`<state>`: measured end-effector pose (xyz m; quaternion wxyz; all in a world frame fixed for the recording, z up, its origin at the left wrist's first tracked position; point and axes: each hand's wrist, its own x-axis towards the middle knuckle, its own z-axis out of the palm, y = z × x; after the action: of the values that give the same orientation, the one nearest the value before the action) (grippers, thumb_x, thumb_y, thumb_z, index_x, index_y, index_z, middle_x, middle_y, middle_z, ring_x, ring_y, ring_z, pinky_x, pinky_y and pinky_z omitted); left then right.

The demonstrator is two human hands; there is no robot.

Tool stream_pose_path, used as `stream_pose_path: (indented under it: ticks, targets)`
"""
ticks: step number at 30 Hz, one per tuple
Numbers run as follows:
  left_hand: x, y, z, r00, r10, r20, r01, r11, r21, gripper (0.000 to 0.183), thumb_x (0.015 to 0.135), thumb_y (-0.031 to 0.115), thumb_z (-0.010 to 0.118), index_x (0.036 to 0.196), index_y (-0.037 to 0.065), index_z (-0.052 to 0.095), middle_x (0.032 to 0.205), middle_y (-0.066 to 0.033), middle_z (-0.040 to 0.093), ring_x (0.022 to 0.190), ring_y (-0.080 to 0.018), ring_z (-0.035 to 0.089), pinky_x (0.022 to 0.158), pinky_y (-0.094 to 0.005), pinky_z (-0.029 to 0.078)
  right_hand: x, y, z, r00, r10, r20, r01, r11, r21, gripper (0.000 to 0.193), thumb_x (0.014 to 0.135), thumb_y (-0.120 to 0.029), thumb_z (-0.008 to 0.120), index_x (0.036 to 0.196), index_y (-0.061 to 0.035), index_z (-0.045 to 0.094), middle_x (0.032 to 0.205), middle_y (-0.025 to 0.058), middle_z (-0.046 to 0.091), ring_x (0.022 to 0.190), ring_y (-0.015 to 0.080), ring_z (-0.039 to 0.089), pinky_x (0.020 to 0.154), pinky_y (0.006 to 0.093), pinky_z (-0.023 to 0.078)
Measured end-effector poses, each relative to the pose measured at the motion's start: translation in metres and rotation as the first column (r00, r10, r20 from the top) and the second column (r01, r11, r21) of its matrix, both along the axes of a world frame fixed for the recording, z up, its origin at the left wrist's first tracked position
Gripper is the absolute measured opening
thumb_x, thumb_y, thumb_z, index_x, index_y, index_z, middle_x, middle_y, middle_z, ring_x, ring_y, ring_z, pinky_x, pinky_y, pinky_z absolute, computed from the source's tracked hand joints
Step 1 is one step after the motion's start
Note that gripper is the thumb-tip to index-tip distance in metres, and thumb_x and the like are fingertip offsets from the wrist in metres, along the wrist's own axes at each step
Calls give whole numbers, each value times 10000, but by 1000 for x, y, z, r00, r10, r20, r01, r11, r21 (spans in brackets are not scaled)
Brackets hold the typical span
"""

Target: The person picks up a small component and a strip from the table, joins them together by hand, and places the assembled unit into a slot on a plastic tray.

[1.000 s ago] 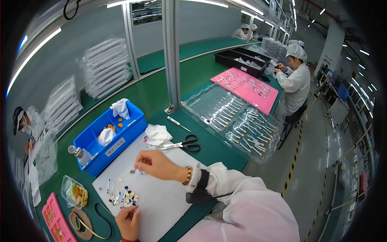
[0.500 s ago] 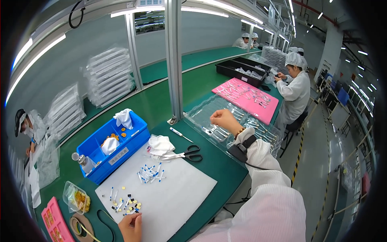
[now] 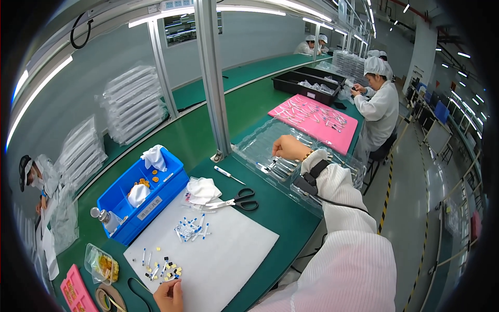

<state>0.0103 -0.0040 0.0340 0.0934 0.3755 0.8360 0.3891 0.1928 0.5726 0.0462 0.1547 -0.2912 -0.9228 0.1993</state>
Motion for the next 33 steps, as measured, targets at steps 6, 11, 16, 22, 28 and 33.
stream_pose_path:
  ticks: [6,11,16,22,28,33]
  targets:
    - [0,1,0,1000,14,27,-15,1000,7,231,976,197,640,1088,19,733,961,-206,742,855,-310,727,762,-378,554,-13,0,-1,978,-104,181,76,985,155,192,697,-90,626,812,-87,780,823,165,740,837,359,716,767,446,575]
    - [-1,0,-3,999,17,44,-18,1000,21,235,975,208,643,1090,25,734,940,-206,739,816,-301,719,739,-380,549,-28,2,-13,962,-172,212,140,977,160,190,702,-138,634,812,-76,777,864,197,733,864,402,706,781,463,579]
    - [-1,1,-5,1000,15,11,-16,1000,15,231,976,211,640,1080,30,738,932,-201,738,814,-304,717,739,-379,549,-34,9,-31,942,-293,164,273,953,134,201,701,-127,623,817,-54,772,894,212,728,863,434,695,779,472,578]
    - [0,1,-2,1000,14,-19,-14,1000,0,225,970,205,646,1071,29,741,950,-202,738,852,-327,720,761,-381,549,-36,4,-14,958,-139,250,128,990,61,184,677,-128,616,725,5,735,799,258,697,825,423,708,752,457,572]
    - [1,1,-2,1000,1,-19,0,1000,25,217,965,198,654,1070,30,742,953,-200,737,856,-323,721,763,-379,549,-34,7,-5,944,-225,242,220,974,49,186,655,-107,642,700,63,704,772,288,682,826,418,717,750,457,577]
    - [1,1,-2,999,7,-41,-7,1000,5,214,964,203,657,1062,32,743,948,-195,736,827,-329,713,741,-384,548,-51,1,-20,918,-269,292,248,963,108,206,679,-87,642,791,67,723,888,286,710,876,445,713,769,474,585]
